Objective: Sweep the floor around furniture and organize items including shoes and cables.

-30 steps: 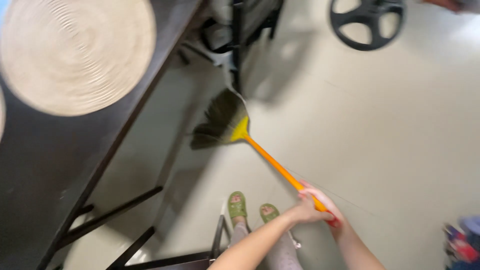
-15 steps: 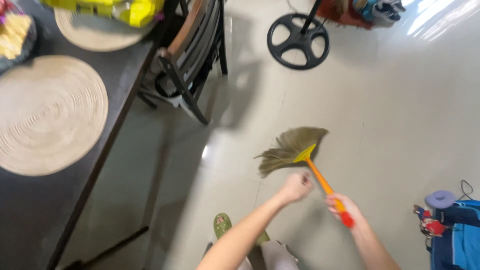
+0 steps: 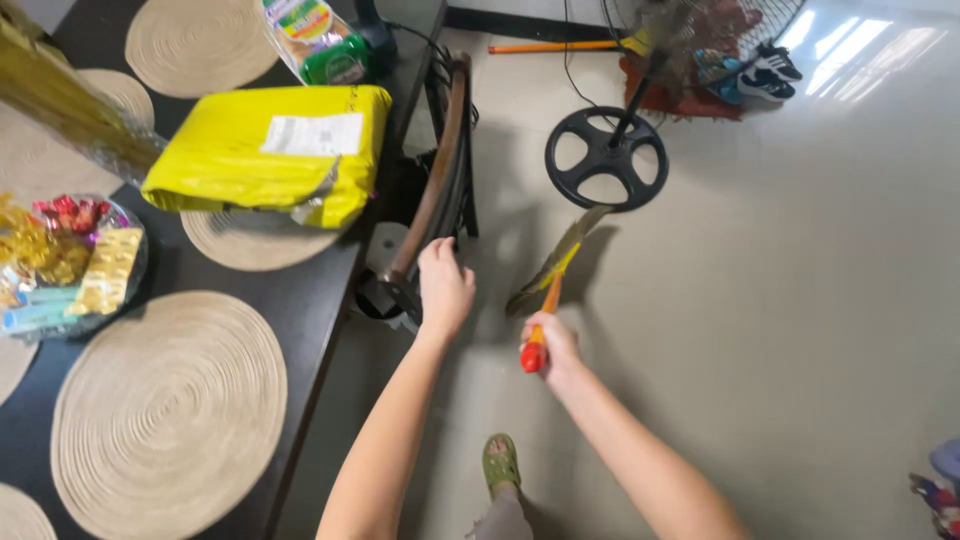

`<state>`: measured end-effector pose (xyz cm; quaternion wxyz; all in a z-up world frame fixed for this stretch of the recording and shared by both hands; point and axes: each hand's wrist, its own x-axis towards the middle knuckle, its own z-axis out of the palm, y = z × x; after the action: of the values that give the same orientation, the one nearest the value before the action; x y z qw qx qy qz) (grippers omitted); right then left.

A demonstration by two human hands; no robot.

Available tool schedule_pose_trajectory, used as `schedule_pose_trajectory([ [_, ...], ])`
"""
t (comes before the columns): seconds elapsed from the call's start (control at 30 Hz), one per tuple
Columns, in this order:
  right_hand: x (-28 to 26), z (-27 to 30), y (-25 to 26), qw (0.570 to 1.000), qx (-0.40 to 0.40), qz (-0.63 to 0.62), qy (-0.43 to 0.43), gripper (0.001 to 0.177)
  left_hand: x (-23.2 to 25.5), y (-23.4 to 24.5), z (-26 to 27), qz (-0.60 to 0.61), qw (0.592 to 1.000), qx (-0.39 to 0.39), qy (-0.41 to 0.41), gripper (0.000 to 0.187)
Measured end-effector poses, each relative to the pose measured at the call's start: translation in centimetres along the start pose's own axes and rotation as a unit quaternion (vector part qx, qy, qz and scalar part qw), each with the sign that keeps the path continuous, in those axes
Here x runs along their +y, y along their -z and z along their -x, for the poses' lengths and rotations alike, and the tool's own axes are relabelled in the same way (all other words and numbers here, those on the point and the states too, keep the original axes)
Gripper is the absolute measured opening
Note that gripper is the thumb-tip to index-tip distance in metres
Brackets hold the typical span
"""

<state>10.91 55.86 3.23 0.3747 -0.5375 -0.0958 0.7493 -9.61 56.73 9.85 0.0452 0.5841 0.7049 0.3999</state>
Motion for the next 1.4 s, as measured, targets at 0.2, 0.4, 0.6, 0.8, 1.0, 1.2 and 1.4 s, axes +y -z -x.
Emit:
schedule_pose_trajectory([
  [0.2, 1.8, -7.1, -11.3, 0.998, 0.008, -0.061, 0.035, 0.014, -8.3, -1.3, -6.2, -0.107, 0.979, -0.110, 0.132, 0.069],
  [0.4, 0.5, -8.5, -16.3, 0.997, -0.006, -0.046, 0.062, 0.033, -13.8, -3.9, -7.5, -0.085, 0.938, -0.227, 0.249, 0.042],
  [0.6, 1.1, -8.8, -15.4, 0.998, 0.006, -0.065, 0.008, 0.087, -12.1, -0.7, -3.6, -0.097, 0.916, -0.248, 0.299, 0.043],
  [0.8, 4.2, -9.8, -15.5, 0.997, 0.038, 0.063, -0.033, 0.069, -13.1, 3.5, 5.4, -0.133, 0.907, -0.263, 0.301, 0.041],
  [1.0, 6.3, -3.2, -14.0, 0.988, -0.012, 0.136, -0.074, 0.052, -11.0, 8.2, 14.2, -0.131, 0.908, -0.246, 0.311, 0.037],
  [1.2, 13.1, 0.0, -10.5, 0.983, -0.067, 0.170, -0.026, 0.029, -8.0, 12.6, 26.1, -0.128, 0.909, -0.221, 0.328, 0.042],
  [1.4, 19.6, 10.9, -10.3, 0.961, -0.090, 0.261, -0.035, 0.014, -4.8, 20.0, 35.1, -0.125, 0.873, -0.221, 0.416, 0.043],
])
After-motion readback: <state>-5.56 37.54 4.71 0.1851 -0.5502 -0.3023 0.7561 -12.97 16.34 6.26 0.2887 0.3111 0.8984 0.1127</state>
